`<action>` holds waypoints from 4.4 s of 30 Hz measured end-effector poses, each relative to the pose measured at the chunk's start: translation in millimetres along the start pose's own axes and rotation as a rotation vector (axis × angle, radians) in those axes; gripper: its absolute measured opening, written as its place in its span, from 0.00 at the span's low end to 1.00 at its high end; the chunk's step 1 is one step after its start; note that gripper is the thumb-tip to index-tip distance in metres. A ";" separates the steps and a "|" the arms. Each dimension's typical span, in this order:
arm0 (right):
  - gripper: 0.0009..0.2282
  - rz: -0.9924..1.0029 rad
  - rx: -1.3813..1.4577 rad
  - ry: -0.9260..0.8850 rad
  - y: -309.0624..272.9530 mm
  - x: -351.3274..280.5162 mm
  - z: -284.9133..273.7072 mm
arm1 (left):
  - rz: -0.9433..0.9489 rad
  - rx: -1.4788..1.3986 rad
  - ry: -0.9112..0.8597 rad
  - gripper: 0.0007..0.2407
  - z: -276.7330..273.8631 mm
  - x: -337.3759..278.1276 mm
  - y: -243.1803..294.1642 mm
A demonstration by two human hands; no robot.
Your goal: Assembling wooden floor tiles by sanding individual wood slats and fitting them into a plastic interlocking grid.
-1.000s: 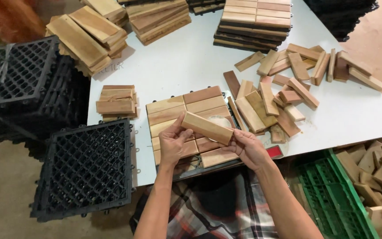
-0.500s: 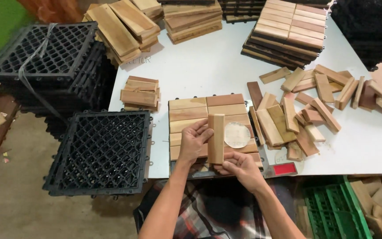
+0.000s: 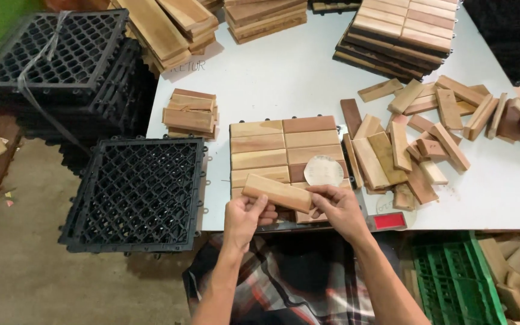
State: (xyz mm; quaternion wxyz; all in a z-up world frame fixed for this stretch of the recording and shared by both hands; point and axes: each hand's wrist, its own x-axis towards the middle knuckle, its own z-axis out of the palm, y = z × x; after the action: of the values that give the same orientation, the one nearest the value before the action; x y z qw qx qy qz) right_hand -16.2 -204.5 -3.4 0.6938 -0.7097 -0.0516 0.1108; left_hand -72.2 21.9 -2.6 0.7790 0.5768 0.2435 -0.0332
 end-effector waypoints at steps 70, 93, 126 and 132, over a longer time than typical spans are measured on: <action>0.36 -0.021 -1.381 -0.023 20.6 40.2 -0.8 | 0.578 1.528 -0.059 0.39 15.7 41.9 -5.3; 0.34 -0.054 -1.294 -0.019 19.5 34.3 -3.7 | 0.783 1.416 0.172 0.29 11.9 51.4 -55.9; 0.14 -0.627 -1.481 0.169 55.8 86.0 -7.0 | 0.401 1.080 -0.193 0.13 35.3 19.2 39.5; 0.33 -0.273 -1.205 -0.077 -11.1 51.1 6.8 | 0.357 0.834 -0.164 0.16 51.4 24.9 69.7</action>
State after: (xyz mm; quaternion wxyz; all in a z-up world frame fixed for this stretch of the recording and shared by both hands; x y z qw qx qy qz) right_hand 32.7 -185.9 3.2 0.1764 -0.9593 -0.2206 -0.0019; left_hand -9.5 3.8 59.6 0.4904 0.8695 0.0436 -0.0392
